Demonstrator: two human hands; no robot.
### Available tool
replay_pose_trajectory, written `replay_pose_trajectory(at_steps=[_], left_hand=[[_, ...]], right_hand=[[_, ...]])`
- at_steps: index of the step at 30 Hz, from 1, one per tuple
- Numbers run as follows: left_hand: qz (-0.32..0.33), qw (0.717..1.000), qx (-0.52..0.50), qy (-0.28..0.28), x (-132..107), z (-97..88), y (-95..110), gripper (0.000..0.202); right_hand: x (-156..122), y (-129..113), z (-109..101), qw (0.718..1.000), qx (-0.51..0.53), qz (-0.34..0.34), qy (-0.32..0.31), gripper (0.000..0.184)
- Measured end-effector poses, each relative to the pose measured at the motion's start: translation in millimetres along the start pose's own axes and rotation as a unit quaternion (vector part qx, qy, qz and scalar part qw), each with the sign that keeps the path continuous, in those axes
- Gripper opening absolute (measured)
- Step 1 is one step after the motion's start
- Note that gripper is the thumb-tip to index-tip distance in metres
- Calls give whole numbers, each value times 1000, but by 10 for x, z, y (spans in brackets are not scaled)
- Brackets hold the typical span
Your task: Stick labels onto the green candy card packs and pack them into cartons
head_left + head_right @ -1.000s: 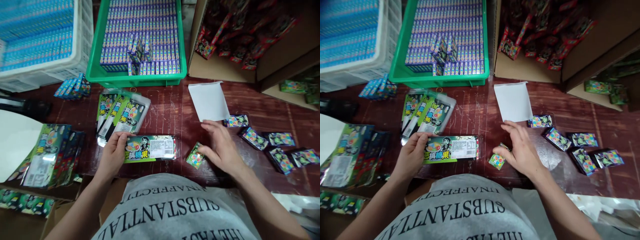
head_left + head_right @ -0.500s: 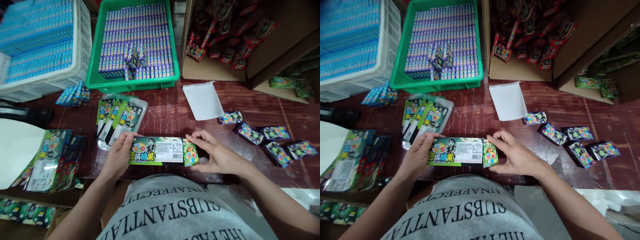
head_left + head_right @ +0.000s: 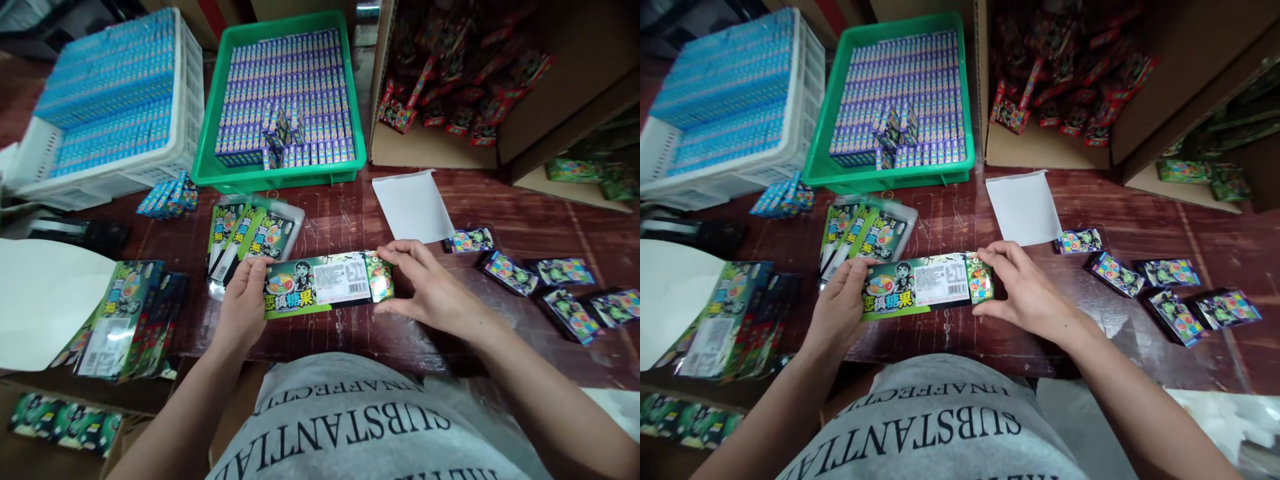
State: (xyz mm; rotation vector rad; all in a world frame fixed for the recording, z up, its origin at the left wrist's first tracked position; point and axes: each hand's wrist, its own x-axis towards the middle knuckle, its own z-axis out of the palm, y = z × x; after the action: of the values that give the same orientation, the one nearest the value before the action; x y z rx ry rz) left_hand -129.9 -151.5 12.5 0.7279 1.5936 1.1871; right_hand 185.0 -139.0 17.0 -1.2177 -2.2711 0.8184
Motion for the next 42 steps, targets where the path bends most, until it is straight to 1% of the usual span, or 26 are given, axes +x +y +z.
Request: replay_pose_trajectory(at_steps=[2,5,7,8,10,11,12,14,15,17,20,22,23,25,27,29,30,32,34,35,37,38,39,40,41,42], left_hand=[[16,1000,-6,16,-7,12,-27,33],[32,999,-16,27,-16,3,-83,30],[37,999,-17,29,-25,-11,-119,30],[41,999,-13,28,-31,-16,-135,30],[60,998,-1,25,-45,-23,-158,31],[75,997,1,28,-51,-24,-164,31],[91,995,-2,34,-54,-26,-167,31],[118,992,-11,52,-52,-35,-165,30],[128,990,-14,60,-46,-42,-161,30],[144,987,-10,72,-29,-53,-148,30],[140,987,-4,74,-10,-28,-123,31],[107,991,-29,76,-17,40,-111,32],[82,992,-44,80,-29,89,-111,32],[40,992,-73,95,-80,205,-136,33],[19,991,-89,102,-166,324,-207,33],[27,992,-98,81,-284,414,-314,34],[37,992,-99,63,-346,441,-369,35],[45,995,-86,19,-452,448,-452,39],[35,997,-53,-38,-493,409,-468,41],[28,996,-26,-79,-480,384,-448,41],[28,986,16,-166,-389,361,-365,36],[38,979,24,-199,-322,373,-314,33],[49,974,27,-221,-248,405,-265,29],[62,970,22,-234,-176,453,-225,29],[74,968,15,-240,-110,511,-195,34],[85,966,12,-243,-55,570,-179,42]], right_hand=[[-20,-35,66,1000,17,2,24,84],[-73,-67,181,998,51,5,41,88],[-93,-76,286,991,93,41,82,81],[-92,-80,348,982,126,72,122,74],[-66,-93,476,949,194,139,207,59],[-44,-102,533,931,224,166,236,52],[-19,-112,580,917,251,184,249,44],[31,-131,632,902,300,197,240,28],[54,-138,636,895,326,194,233,23],[93,-143,609,889,362,177,219,25],[147,-152,544,912,337,146,181,35],[182,-179,536,927,309,132,168,35],[198,-198,550,927,309,130,166,37],[223,-236,606,910,353,145,161,50],[237,-243,664,875,422,182,156,62],[242,-192,673,843,467,216,158,64],[242,-143,649,835,477,225,160,61],[240,-17,539,832,483,224,157,56],[236,111,371,835,481,220,153,52],[235,161,282,843,468,223,146,50],[240,216,138,873,421,218,117,48],[248,217,101,888,400,209,94,50],[260,202,97,897,389,198,70,52],[273,174,126,899,392,188,55,56],[285,137,186,893,407,184,62,60],[293,95,272,880,428,187,92,62]])
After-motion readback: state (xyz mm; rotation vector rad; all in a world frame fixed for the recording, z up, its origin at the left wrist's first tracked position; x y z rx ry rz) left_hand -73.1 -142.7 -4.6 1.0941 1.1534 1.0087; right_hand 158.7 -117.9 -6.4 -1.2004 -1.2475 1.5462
